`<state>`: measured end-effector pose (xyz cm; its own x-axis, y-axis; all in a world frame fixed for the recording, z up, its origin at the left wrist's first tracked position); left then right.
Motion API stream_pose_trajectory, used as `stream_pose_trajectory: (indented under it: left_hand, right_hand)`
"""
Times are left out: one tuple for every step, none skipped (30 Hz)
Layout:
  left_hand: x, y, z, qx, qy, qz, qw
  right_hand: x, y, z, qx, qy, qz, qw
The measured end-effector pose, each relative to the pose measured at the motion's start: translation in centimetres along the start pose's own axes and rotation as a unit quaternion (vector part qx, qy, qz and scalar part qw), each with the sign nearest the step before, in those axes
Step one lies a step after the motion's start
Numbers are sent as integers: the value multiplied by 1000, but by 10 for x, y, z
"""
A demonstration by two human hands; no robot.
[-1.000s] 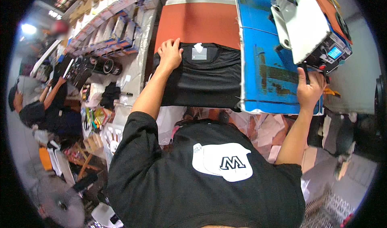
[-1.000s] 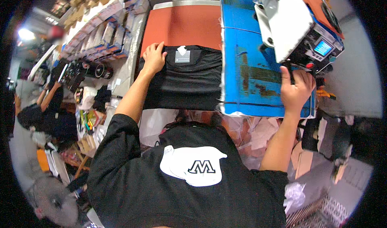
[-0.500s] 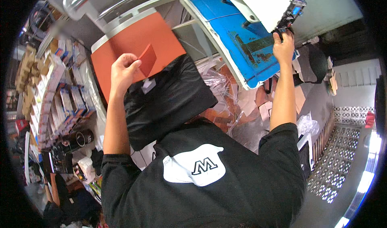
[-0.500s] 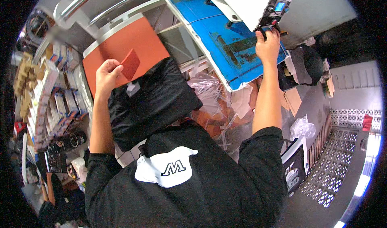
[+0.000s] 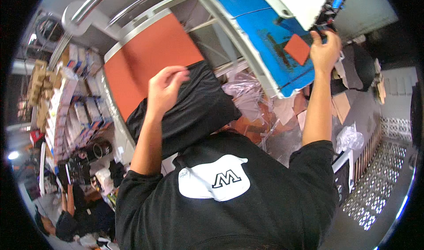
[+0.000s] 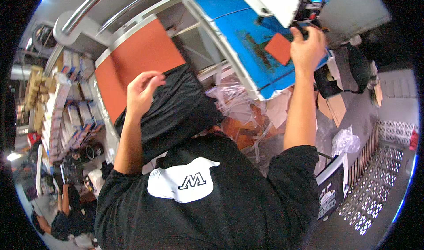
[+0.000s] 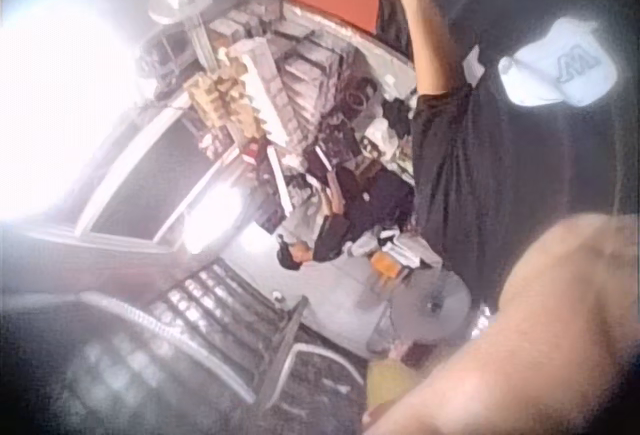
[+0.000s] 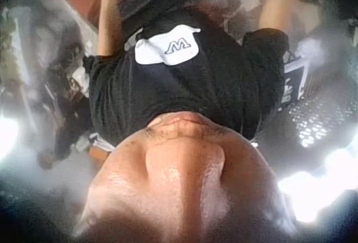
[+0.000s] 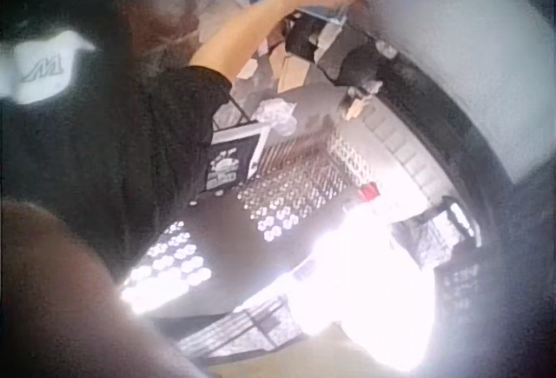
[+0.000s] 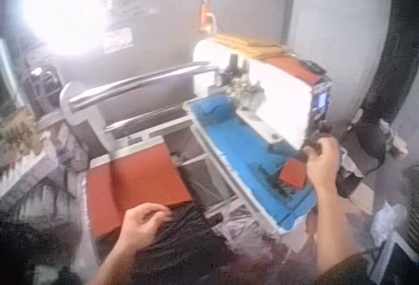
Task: The person places black t-shirts onto a heat press machine, aligns a vinyl transfer sheet with a coffee and pickleball design, and uses a squeegee to smooth the transfer. They then operate the heat press to apply the design and remove the finished shirts.
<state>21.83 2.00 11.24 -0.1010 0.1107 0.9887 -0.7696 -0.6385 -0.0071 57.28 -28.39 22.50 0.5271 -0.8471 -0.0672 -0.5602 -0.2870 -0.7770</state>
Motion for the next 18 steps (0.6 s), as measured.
stream_pose_trajectory:
  left_hand:
    - [0,18,-50,62,-154,40,985]
    - [-1,40,-99,120,-303,75,942]
    - [-9,62,-149,163,-374,103,907]
    - [-9,85,-191,210,-445,130,861]
    - [-14,99,-219,226,-437,109,864]
    - [-21,116,-237,238,-425,84,869]
    - [-22,121,-226,195,-466,89,859]
    - [-22,125,-210,154,-506,95,843]
    - [-24,131,-199,148,-542,138,816]
    - [-41,134,-210,153,-530,89,829]
    - [-41,142,-216,154,-540,78,824]
    - [-40,146,-219,153,-547,70,820]
    - [-35,149,-234,205,-447,123,862]
    - [-36,162,-251,255,-345,171,887]
    - [-35,165,-261,277,-236,76,928]
    - [-44,171,-274,275,-52,34,960]
    - [-39,172,-273,232,-74,4,970]
    - [-32,174,-271,188,-95,-26,977]
  right_hand:
    - [-45,4,-44,135,139,-54,980]
    - [-66,8,-62,157,151,-32,976]
    - [-85,16,-62,124,21,-58,990]
    - [-110,26,-53,92,-114,-85,986]
    - [-148,43,-39,-3,-206,-84,975]
    - [-194,72,-26,-104,-287,-84,948]
    - [-230,104,9,-205,-329,-103,916]
    - [-257,136,42,-241,-337,-109,904]
    - [-267,174,85,-233,-303,-130,915]
    - [-276,200,112,-226,-271,-152,923]
    - [-287,201,112,-297,-273,-121,907]
    - [-289,200,107,-364,-267,-90,888]
    - [-278,195,116,-371,-258,-107,886]
    - [-278,182,104,-392,-253,-90,880]
    - [-269,176,102,-444,-287,-64,847]
    - [-260,171,107,-462,-331,-66,820]
    - [-250,168,110,-481,-370,-78,791]
    - [-244,166,109,-520,-395,-85,753]
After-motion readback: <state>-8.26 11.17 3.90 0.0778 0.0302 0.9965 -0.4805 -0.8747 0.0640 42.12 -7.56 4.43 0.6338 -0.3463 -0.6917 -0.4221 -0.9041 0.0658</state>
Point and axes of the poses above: each hand's wrist, its own y-axis away from the middle knuckle, its own z-axis out of the palm, x = y × z, the point moved 9 cm from there along -y, towards the middle knuckle, and after that the axes turned 14 degrees about y, right-handed, at the moved point
